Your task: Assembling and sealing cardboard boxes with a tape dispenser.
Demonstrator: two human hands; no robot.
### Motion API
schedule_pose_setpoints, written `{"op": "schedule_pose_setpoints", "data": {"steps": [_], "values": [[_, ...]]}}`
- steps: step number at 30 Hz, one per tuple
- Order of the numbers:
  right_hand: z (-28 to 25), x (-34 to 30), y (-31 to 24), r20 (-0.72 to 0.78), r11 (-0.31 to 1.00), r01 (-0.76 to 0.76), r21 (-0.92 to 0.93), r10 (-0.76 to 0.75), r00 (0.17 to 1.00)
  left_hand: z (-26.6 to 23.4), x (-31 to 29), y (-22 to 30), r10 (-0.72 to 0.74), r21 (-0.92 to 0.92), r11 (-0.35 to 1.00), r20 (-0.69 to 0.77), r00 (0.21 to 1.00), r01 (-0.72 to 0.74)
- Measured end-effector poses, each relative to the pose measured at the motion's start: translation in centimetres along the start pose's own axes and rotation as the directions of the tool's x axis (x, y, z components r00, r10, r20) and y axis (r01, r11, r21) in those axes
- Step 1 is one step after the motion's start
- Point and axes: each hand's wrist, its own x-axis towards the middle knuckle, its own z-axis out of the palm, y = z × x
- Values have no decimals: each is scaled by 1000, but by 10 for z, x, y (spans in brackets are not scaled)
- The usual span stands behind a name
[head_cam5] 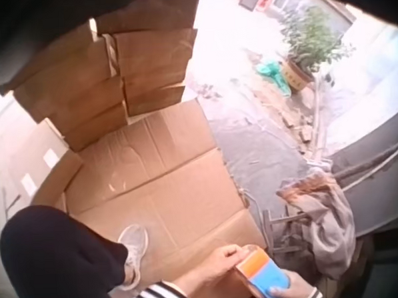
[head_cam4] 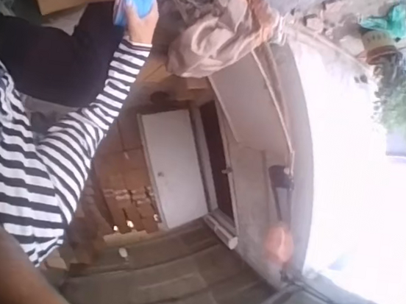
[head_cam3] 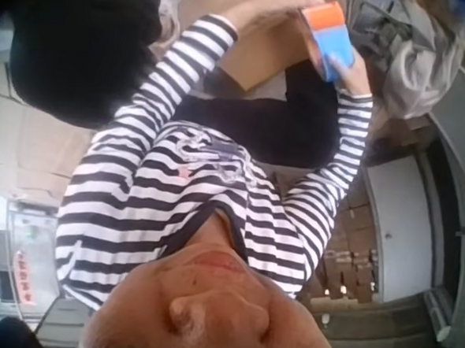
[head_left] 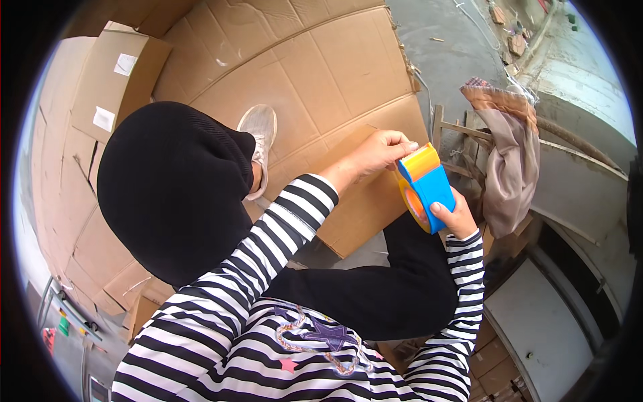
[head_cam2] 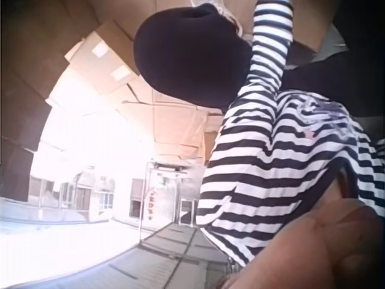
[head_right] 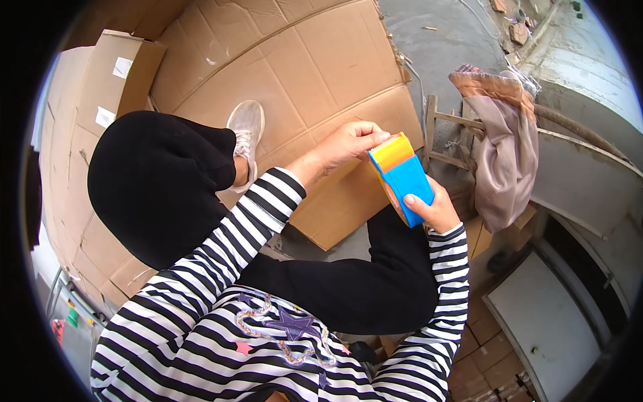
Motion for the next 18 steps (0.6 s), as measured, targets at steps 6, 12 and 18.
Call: {"op": "schedule_pose_setpoints", "data": {"steps": [6, 12, 18], "values": [[-3, -2, 5, 31, 999, -34, 37, 33, 999, 1, 1, -2, 15, -24, 1000, 20, 1000, -14], [-1, -1, 0, 29, 998, -11, 60, 9, 1000, 0, -1, 0, -118, -305, 944, 31, 992, 122], [2, 0, -12, 74, 993, -89, 78, 83, 994, 1, 12, -15, 81, -51, 995, -19, 997, -81]]}}
